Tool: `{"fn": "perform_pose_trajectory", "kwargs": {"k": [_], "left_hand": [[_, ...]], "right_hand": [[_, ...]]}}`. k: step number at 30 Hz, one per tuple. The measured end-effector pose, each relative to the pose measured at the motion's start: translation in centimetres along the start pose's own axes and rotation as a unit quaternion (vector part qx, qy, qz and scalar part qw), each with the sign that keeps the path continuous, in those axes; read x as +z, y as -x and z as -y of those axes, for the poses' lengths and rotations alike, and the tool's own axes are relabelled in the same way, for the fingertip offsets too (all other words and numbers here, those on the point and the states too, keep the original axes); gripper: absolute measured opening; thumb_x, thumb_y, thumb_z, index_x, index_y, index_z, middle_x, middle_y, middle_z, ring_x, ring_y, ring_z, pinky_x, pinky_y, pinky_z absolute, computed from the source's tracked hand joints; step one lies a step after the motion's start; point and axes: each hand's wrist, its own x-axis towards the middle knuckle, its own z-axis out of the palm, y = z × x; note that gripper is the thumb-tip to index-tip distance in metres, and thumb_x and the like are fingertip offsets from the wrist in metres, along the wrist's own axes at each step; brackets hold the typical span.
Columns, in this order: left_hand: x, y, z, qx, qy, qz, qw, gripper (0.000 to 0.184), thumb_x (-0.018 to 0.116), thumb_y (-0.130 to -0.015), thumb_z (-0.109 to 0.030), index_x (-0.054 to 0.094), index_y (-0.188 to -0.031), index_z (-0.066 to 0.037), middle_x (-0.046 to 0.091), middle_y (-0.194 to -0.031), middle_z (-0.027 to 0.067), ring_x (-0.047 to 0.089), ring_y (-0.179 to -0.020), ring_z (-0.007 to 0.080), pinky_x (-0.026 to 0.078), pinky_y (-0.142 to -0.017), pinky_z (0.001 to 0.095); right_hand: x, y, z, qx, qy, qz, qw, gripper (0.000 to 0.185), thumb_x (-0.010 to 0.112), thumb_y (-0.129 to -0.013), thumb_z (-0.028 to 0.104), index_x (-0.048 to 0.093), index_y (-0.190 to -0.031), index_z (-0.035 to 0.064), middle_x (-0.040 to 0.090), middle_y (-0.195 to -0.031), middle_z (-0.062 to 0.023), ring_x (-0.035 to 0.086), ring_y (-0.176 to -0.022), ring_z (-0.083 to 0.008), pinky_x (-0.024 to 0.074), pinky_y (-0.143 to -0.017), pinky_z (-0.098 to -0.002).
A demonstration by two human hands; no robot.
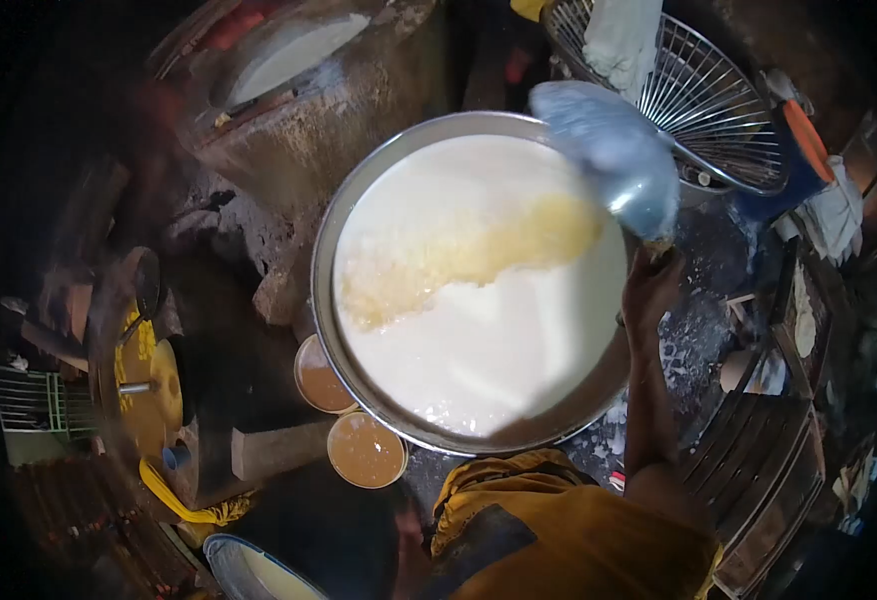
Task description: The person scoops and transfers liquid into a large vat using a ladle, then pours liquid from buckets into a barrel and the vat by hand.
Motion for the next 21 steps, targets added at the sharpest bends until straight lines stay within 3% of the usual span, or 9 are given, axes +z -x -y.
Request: {"fn": "perform_pose_trajectory", "kwargs": {"k": [3, 4, 5, 6, 7, 9, 12, 16, 21], "left_hand": [[-1.8, 0.7, 2.4, -0.090, 0.066, -0.035, 0.993, 0.029, 0.040, -0.094, -0.007, 0.057, -0.117, -0.001, 0.061, -0.104, 0.0187, 0.059, -0.087, 0.0292, 0.049, -0.076, 0.0407], [-2.3, 0.8, 2.9, 0.121, -0.081, 0.049, 0.988, 0.028, 0.042, -0.093, -0.007, 0.058, -0.115, -0.001, 0.061, -0.099, 0.0174, 0.059, -0.084, 0.0294, 0.048, -0.073, 0.0410], [-2.9, 0.7, 3.6, 0.425, -0.354, 0.005, 0.833, 0.026, 0.044, -0.092, -0.008, 0.059, -0.112, -0.002, 0.061, -0.094, 0.0161, 0.059, -0.081, 0.0297, 0.048, -0.070, 0.0412], [-3.3, 0.8, 3.9, 0.429, -0.350, -0.002, 0.833, 0.026, 0.044, -0.092, -0.008, 0.059, -0.112, -0.002, 0.061, -0.094, 0.0161, 0.059, -0.081, 0.0297, 0.048, -0.070, 0.0412], [-3.9, 1.3, 4.1, 0.584, -0.397, -0.060, 0.705, 0.023, 0.048, -0.089, -0.009, 0.061, -0.107, -0.002, 0.060, -0.087, 0.0144, 0.058, -0.077, 0.0307, 0.047, -0.067, 0.0422], [-4.1, 2.3, 3.2, 0.525, -0.363, 0.002, 0.770, 0.021, 0.051, -0.086, -0.010, 0.061, -0.102, -0.002, 0.059, -0.083, 0.0136, 0.057, -0.074, 0.0323, 0.046, -0.064, 0.0437], [-3.7, 4.0, 2.2, 0.495, -0.349, 0.032, 0.795, 0.018, 0.057, -0.081, -0.012, 0.062, -0.095, -0.003, 0.058, -0.076, 0.0124, 0.056, -0.069, 0.0348, 0.044, -0.061, 0.0459], [-4.7, 5.5, 5.7, 0.396, -0.414, 0.014, 0.819, 0.010, 0.057, -0.079, -0.011, 0.060, -0.086, -0.005, 0.056, -0.072, 0.0144, 0.055, -0.065, 0.0355, 0.043, -0.057, 0.0449], [-4.9, 6.2, 8.4, 0.292, -0.293, 0.007, 0.910, 0.006, 0.058, -0.080, -0.012, 0.059, -0.081, -0.006, 0.054, -0.068, 0.0128, 0.054, -0.063, 0.0339, 0.042, -0.055, 0.0447]], "right_hand": [[-2.8, 1.5, 5.1, -0.081, -0.056, 0.019, 0.995, 0.027, 0.067, -0.085, 0.012, 0.051, -0.103, -0.0005, 0.059, -0.086, -0.0180, 0.060, -0.076, -0.0363, 0.0492, -0.069, -0.0391], [-3.9, 2.1, 6.9, -0.138, -0.017, 0.038, 0.990, 0.027, 0.068, -0.084, 0.012, 0.052, -0.102, -0.0001, 0.060, -0.086, -0.0182, 0.061, -0.075, -0.0360, 0.0498, -0.069, -0.0391], [-4.6, 2.9, 8.4, -0.195, 0.023, 0.056, 0.979, 0.027, 0.069, -0.083, 0.011, 0.053, -0.102, 0.0002, 0.061, -0.086, -0.0185, 0.062, -0.075, -0.0358, 0.0503, -0.068, -0.0390], [-3.2, 4.4, 8.4, -0.145, -0.015, 0.090, 0.985, 0.028, 0.070, -0.081, 0.010, 0.053, -0.101, 0.0003, 0.062, -0.086, -0.0195, 0.064, -0.075, -0.0361, 0.0508, -0.069, -0.0397], [-1.2, 6.3, 8.1, -0.095, -0.052, 0.127, 0.986, 0.030, 0.071, -0.079, 0.009, 0.054, -0.101, 0.0004, 0.063, -0.085, -0.0205, 0.065, -0.075, -0.0364, 0.0513, -0.069, -0.0404], [0.4, 9.3, 9.6, -0.055, -0.070, 0.207, 0.974, 0.030, 0.072, -0.078, 0.009, 0.055, -0.100, 0.0004, 0.064, -0.084, -0.0218, 0.066, -0.077, -0.0360, 0.0513, -0.070, -0.0429], [3.9, 13.9, 11.0, -0.058, -0.099, 0.261, 0.959, 0.029, 0.072, -0.076, 0.009, 0.055, -0.099, 0.0007, 0.065, -0.081, -0.0215, 0.066, -0.078, -0.0374, 0.0510, -0.070, -0.0437], [5.7, 18.8, 13.7, -0.042, -0.095, 0.316, 0.943, 0.029, 0.072, -0.076, 0.011, 0.056, -0.098, 0.0007, 0.065, -0.082, -0.0223, 0.065, -0.079, -0.0402, 0.0502, -0.072, -0.0473], [6.5, 22.7, 13.2, -0.063, -0.074, 0.339, 0.936, 0.033, 0.070, -0.076, 0.010, 0.056, -0.103, -0.0013, 0.065, -0.087, -0.0232, 0.064, -0.084, -0.0405, 0.0497, -0.076, -0.0473]]}}
